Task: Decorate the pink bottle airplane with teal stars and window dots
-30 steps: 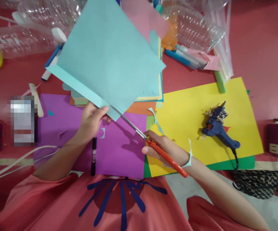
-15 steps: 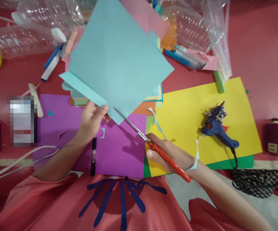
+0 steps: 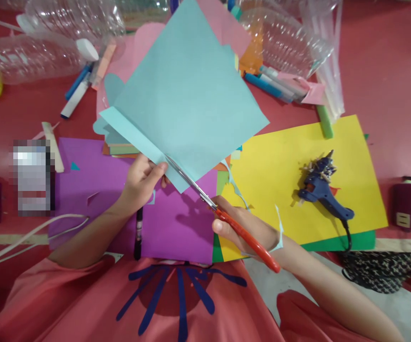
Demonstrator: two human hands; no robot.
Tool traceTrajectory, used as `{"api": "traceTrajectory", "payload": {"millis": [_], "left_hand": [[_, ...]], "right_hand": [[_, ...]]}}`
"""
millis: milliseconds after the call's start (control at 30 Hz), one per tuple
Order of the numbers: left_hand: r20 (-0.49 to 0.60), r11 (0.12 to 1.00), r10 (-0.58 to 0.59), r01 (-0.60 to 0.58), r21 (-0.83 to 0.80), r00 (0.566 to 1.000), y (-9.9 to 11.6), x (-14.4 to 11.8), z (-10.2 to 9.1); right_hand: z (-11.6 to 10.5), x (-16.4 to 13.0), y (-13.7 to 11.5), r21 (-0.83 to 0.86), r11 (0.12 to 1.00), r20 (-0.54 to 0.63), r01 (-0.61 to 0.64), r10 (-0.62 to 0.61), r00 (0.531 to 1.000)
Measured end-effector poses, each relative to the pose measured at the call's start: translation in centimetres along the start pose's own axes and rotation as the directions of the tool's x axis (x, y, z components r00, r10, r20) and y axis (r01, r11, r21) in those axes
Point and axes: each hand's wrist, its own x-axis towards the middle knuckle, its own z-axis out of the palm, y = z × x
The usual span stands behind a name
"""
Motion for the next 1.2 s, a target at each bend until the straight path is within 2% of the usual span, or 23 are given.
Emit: {"api": "traceTrajectory", "payload": {"millis": [200, 367, 767, 867, 1067, 1200], "left_hand": [[0.012, 1.0, 0.024, -0.024, -0.012, 1.0, 0.1, 0.1, -0.1], [0.027, 0.998, 0.055, -0.055, -0.008, 0.998, 0.1, 0.2, -0.2], [0.018, 0.999, 0.005, -0.005, -0.053, 1.0, 0.4, 0.1, -0.2], [-0.014, 0.998, 0.005, -0.006, -0.069, 1.0, 0.4, 0.2, -0.2], [-0.157, 0.998, 0.009, -0.018, -0.056, 0.988, 0.4, 0.4, -0.2], [-0.152, 0.999, 0.005, -0.009, -0.031, 0.988, 0.7, 0.2, -0.2]], "right_hand": [[0.0, 0.2, 0.4, 0.092, 0.996, 0.025, -0.001, -0.001, 1.0], [0.3, 0.4, 1.3, 0.039, 0.999, -0.023, -0.005, 0.006, 1.0], [1.1, 0.5, 2.0, -0.053, 0.998, -0.113, 0.02, -0.026, 0.993], [1.1, 0.6, 1.9, -0.083, 0.996, -0.121, 0.028, -0.038, 0.992], [0.9, 0.2, 1.5, -0.089, 0.996, -0.093, 0.011, -0.019, 0.995], [0.8, -0.1, 1.3, -0.08, 0.997, -0.066, 0.014, -0.019, 0.998]]}}
